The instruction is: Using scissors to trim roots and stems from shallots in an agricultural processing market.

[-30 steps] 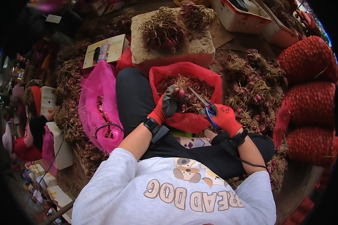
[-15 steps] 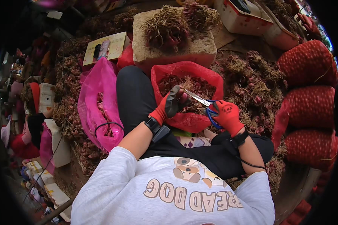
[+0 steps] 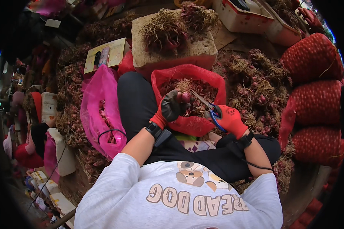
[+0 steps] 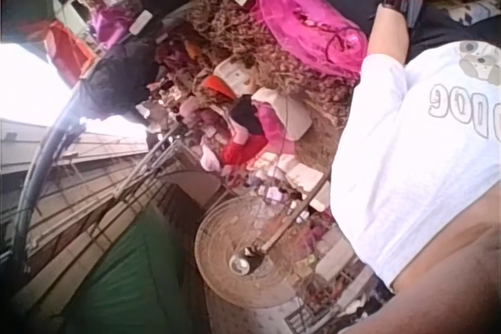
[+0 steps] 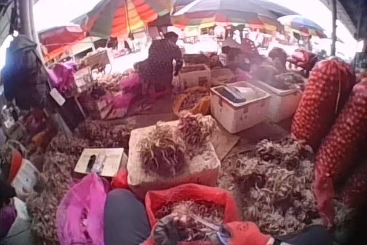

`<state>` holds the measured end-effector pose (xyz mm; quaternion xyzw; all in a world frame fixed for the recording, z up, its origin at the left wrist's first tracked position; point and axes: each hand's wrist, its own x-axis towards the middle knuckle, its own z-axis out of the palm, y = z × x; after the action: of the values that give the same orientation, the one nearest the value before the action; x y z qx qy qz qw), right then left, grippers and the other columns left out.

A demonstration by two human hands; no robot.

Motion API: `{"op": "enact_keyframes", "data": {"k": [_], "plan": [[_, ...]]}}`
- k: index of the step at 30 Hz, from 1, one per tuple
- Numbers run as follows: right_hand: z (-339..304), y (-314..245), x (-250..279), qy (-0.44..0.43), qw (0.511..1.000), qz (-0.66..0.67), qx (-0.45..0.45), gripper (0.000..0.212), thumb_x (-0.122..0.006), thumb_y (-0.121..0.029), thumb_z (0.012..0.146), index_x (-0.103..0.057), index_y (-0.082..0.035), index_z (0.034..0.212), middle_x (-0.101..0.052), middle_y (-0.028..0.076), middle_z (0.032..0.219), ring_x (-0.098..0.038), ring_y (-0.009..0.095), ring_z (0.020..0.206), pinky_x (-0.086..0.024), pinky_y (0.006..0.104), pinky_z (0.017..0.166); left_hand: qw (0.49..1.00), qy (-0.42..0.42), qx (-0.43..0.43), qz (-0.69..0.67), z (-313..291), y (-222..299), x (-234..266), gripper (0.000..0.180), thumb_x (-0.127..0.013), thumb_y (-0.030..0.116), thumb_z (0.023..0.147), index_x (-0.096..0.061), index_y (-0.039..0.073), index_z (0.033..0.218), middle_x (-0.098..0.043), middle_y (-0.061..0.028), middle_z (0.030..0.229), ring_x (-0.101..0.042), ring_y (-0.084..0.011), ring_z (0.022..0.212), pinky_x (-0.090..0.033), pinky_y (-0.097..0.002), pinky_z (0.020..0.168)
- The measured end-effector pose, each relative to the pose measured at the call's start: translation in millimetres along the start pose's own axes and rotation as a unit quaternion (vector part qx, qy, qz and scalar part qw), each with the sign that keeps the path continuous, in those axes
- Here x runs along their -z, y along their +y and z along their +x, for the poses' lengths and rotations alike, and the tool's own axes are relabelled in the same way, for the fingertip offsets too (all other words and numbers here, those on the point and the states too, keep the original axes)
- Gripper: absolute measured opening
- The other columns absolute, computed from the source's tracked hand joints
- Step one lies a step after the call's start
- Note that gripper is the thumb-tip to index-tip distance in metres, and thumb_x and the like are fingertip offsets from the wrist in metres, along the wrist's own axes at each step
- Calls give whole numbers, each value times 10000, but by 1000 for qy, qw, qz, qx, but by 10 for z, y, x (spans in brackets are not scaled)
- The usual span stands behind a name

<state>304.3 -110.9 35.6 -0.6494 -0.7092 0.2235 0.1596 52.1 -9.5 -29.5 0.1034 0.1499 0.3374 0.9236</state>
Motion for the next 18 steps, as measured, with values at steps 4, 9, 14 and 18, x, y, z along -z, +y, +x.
{"op": "enact_keyframes", "data": {"k": [4,9,14,18], "plan": [[0,-143,80,27,999,-17,11,433,-629,-512,774,-619,-82,827,-630,122,808,-626,310,758,-485,405,650,996,-5,34,-84,8,3,88,387,-534,220,906,-488,-8,1214,-572,-128,1113,-563,-278,1056,-503,-419,907],[5,-270,188,25,998,-65,13,445,-623,-537,761,-596,-93,766,-612,105,762,-615,293,685,-470,387,596,971,35,101,-213,6,9,62,375,-555,209,901,-495,11,1214,-575,-164,1094,-575,-213,958,-516,-317,865],[-3,-226,193,22,993,-114,25,422,-638,-516,757,-596,-97,773,-592,97,715,-606,285,666,-462,395,591,1000,8,14,6,-34,-77,127,321,-547,207,917,-513,61,1200,-575,-159,1076,-571,-171,956,-500,-263,836],[-17,-36,106,4,986,-154,64,373,-653,-463,762,-596,-96,801,-603,97,716,-610,283,693,-461,403,596,999,-2,41,1,-38,-113,76,286,-536,224,927,-508,113,1189,-582,-104,1068,-583,-168,933,-488,-329,834]]}}
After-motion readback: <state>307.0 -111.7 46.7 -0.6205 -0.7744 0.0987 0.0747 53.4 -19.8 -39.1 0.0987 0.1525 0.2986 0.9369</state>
